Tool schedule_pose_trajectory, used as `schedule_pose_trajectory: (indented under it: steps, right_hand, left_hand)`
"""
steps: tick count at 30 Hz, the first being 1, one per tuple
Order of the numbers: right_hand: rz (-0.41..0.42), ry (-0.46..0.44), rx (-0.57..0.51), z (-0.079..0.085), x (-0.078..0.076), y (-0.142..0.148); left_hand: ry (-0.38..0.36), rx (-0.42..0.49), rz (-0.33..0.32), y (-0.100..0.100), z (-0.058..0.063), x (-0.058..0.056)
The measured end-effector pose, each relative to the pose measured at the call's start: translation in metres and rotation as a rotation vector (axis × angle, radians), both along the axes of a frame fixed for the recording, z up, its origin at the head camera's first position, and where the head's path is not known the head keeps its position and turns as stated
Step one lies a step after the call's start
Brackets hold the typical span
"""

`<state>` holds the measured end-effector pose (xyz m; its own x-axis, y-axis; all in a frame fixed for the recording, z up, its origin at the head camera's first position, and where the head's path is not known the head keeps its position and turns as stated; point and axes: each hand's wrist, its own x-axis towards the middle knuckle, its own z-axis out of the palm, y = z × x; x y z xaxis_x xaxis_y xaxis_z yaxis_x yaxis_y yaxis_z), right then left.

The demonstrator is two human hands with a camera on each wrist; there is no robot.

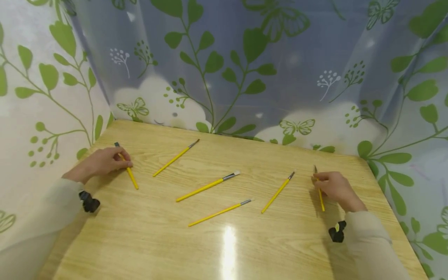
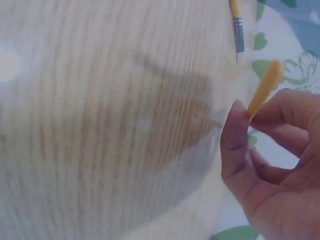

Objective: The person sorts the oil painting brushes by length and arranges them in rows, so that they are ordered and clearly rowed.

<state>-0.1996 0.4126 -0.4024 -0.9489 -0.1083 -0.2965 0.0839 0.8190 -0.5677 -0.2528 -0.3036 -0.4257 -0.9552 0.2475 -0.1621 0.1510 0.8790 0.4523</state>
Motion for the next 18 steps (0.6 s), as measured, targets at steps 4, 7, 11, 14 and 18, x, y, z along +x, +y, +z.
schedule_pose_trajectory:
  steps: [4, 7, 11, 14, 18]
  right_hand:
    - [-0.031, -0.006, -0.099, -0.004, 0.003, 0.002]
    - [-0.049, 0.013, -0.144, -0.007, 0.005, 0.003]
    - [-0.075, 0.021, -0.184, -0.010, 0.007, 0.003]
    - [-0.088, 0.005, -0.240, -0.011, 0.008, 0.003]
    - [-0.097, -0.019, -0.332, -0.014, 0.007, 0.002]
  left_hand:
    - [0.003, 0.003, 0.000, -0.001, -0.001, 0.000]
    - [0.004, 0.006, 0.000, -0.001, 0.000, 0.000]
    - [0.005, 0.009, 0.001, 0.000, 0.001, 0.000]
    - [-0.003, 0.010, 0.005, 0.000, 0.002, 0.000]
    - [-0.014, 0.014, 0.012, 0.001, 0.003, 0.001]
